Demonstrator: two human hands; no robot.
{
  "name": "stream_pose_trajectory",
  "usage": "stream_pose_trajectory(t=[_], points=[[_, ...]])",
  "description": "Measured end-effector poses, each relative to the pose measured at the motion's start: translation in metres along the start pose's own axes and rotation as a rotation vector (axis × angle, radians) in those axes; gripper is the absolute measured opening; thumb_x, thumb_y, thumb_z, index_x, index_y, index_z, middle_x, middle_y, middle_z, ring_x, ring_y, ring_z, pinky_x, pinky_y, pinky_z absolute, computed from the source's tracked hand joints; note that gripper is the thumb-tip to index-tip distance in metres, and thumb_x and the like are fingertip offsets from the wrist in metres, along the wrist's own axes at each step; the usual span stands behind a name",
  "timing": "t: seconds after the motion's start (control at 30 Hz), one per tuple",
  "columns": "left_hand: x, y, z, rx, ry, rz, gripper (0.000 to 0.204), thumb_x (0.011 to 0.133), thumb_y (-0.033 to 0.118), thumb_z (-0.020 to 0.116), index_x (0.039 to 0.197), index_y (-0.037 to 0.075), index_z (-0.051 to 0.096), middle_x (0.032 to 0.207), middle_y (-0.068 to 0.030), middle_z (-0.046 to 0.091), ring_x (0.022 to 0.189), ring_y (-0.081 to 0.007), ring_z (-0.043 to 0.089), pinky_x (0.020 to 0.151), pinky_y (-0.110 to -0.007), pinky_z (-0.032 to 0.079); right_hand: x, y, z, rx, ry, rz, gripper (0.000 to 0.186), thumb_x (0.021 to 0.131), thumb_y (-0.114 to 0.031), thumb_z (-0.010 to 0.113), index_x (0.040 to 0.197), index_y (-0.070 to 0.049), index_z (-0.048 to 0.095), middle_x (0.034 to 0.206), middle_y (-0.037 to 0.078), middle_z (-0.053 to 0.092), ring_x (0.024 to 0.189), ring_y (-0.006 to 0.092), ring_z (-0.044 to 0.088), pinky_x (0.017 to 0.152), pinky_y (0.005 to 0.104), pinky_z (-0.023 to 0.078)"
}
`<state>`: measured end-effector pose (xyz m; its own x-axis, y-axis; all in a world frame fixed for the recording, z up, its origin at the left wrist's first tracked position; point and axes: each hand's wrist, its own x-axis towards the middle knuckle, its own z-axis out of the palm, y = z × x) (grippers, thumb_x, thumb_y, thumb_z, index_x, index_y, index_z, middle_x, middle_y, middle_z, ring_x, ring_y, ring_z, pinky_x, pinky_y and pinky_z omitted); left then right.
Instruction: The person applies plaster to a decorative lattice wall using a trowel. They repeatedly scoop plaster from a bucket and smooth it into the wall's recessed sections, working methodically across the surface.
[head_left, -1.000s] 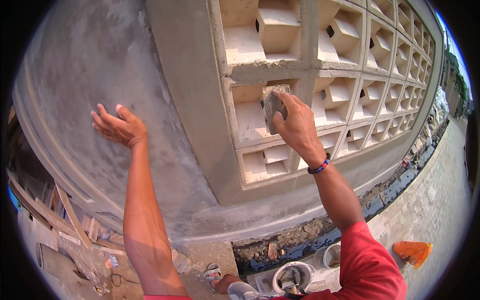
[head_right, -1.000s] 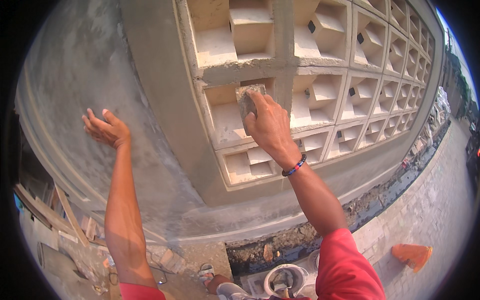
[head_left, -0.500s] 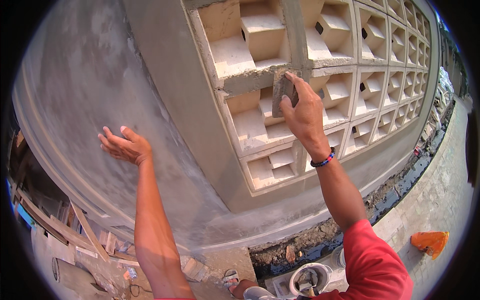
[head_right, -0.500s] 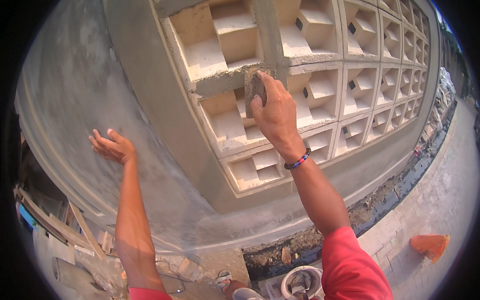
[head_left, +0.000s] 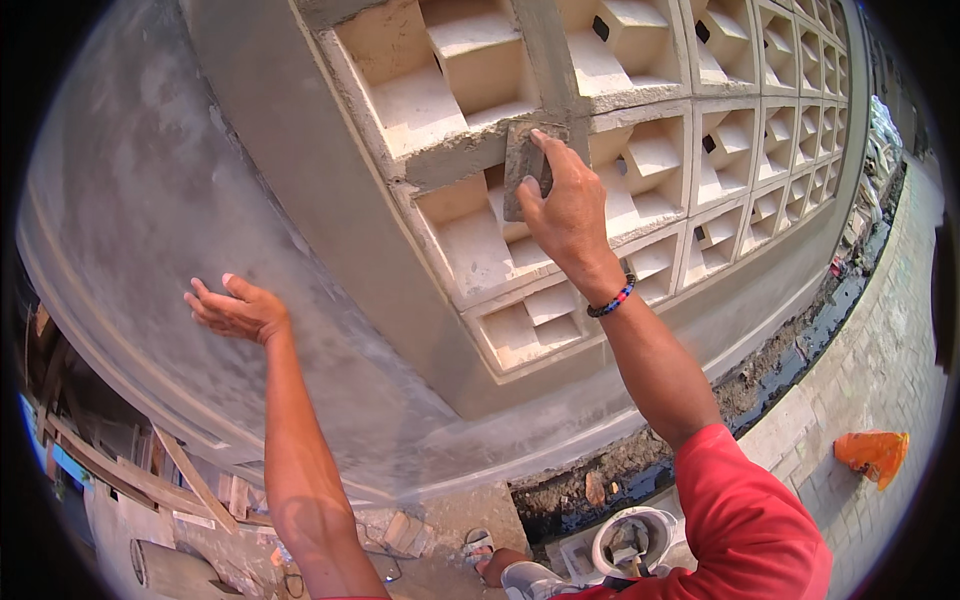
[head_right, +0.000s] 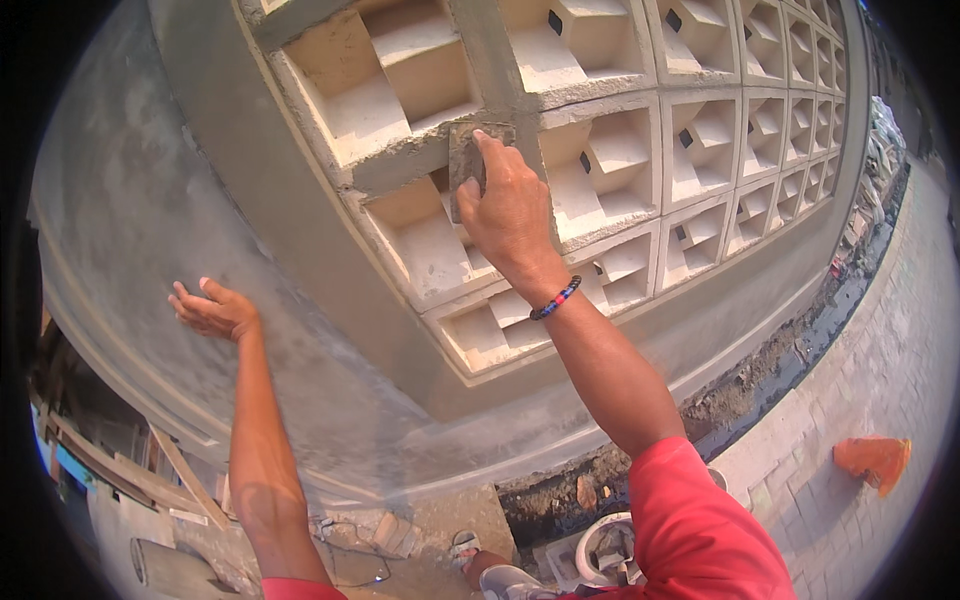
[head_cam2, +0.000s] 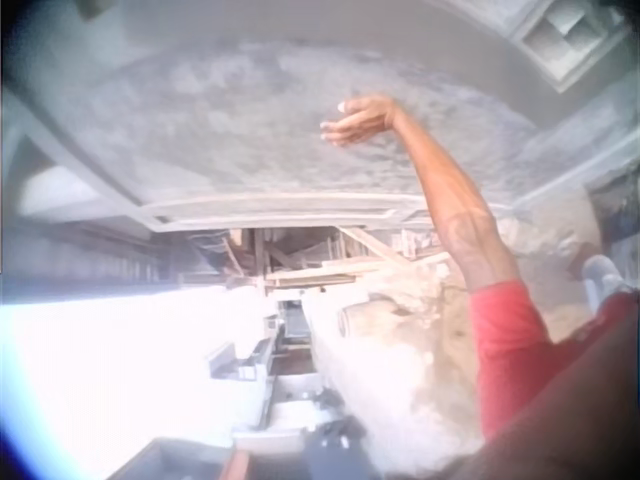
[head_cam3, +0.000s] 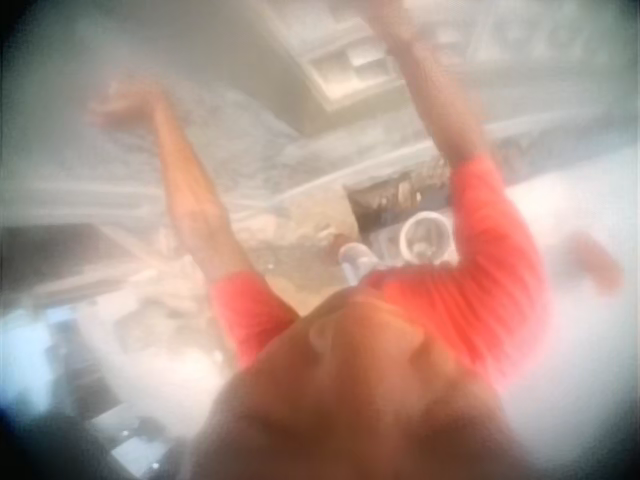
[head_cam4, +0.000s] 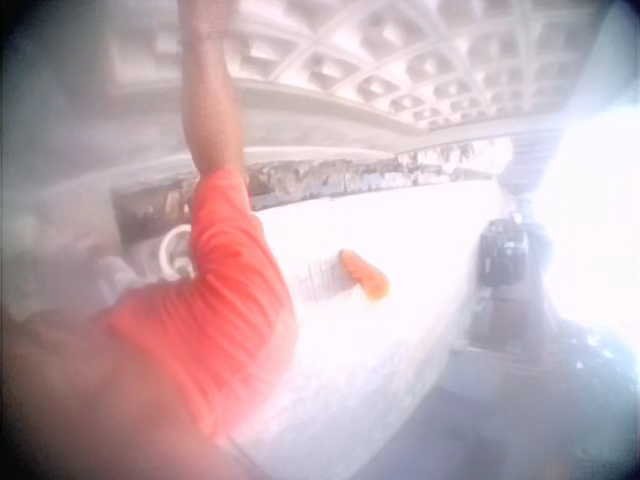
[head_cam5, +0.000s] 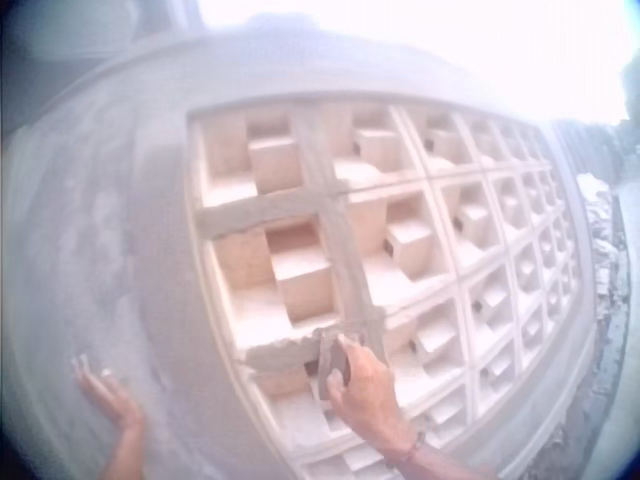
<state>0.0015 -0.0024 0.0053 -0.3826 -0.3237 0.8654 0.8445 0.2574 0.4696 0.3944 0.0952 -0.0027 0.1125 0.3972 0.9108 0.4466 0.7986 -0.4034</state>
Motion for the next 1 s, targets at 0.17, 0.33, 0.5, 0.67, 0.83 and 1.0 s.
stream_pose_trajectory(t=[0.17,0.33,0.5,0.67,0.83,1.0], points=[[0.002,-0.011,-0.003,0.018,0.002,0.0,0.06,0.098,0.037,0.044,0.149,0.007,0.036,0.157,-0.0246,0.027,0.144,-0.0454,0.024,0.116,-0.057,0.02,-0.022,0.004,-0.009,0.065,-0.114,0.003,0.047,0.079,-0.007,0.064,0.126,-0.003,0.059,0.102,0.021,0.066,0.088,0.0403,0.066,0.079,0.0465,0.053],[0.002,-0.006,-0.002,0.046,-0.001,0.025,0.06,0.098,0.037,0.044,0.148,0.006,0.036,0.156,-0.026,0.028,0.143,-0.0456,0.026,0.115,-0.057,0.021,0.017,0.017,-0.019,0.047,0.072,0.094,0.047,0.079,-0.005,0.064,0.125,0.002,0.058,0.101,0.022,0.066,0.086,0.0396,0.066,0.079,0.0463,0.053],[0.0,-0.003,0.0,0.011,-0.001,0.017,0.06,0.098,0.038,0.044,0.149,0.007,0.036,0.156,-0.0257,0.028,0.144,-0.0448,0.025,0.116,-0.056,0.021,-0.029,-0.011,0.009,0.077,-0.122,0.018,0.048,0.078,-0.003,0.063,0.125,0.004,0.058,0.1,0.024,0.066,0.089,0.0411,0.067,0.079,0.0458,0.054],[0.002,-0.009,-0.004,0.04,0.007,0.013,0.059,0.098,0.038,0.043,0.149,0.008,0.036,0.156,-0.0244,0.028,0.145,-0.0434,0.024,0.116,-0.056,0.021,0.001,0.002,-0.013,0.114,0.078,0.1,0.049,0.078,-0.004,0.064,0.126,0.003,0.058,0.101,0.023,0.066,0.088,0.0396,0.067,0.078,0.0451,0.054],[0.0,0.001,0.0,0.014,0.006,0.001,0.06,0.097,0.039,0.045,0.149,0.009,0.037,0.156,-0.0234,0.028,0.144,-0.0438,0.024,0.116,-0.057,0.021,-0.018,-0.026,0.024,0.08,0.045,0.07,0.049,0.078,-0.005,0.063,0.126,0.004,0.058,0.099,0.024,0.066,0.085,0.0401,0.066,0.076,0.0465,0.054],[0.004,-0.01,0.0,0.041,0.027,0.022,0.061,0.097,0.04,0.046,0.149,0.01,0.036,0.156,-0.0223,0.028,0.144,-0.0443,0.024,0.115,-0.057,0.021,-0.035,-0.038,0.014,0.153,-0.146,0.022,0.049,0.078,-0.004,0.064,0.126,0.001,0.059,0.102,0.023,0.066,0.084,0.0384,0.066,0.075,0.0451,0.054]])
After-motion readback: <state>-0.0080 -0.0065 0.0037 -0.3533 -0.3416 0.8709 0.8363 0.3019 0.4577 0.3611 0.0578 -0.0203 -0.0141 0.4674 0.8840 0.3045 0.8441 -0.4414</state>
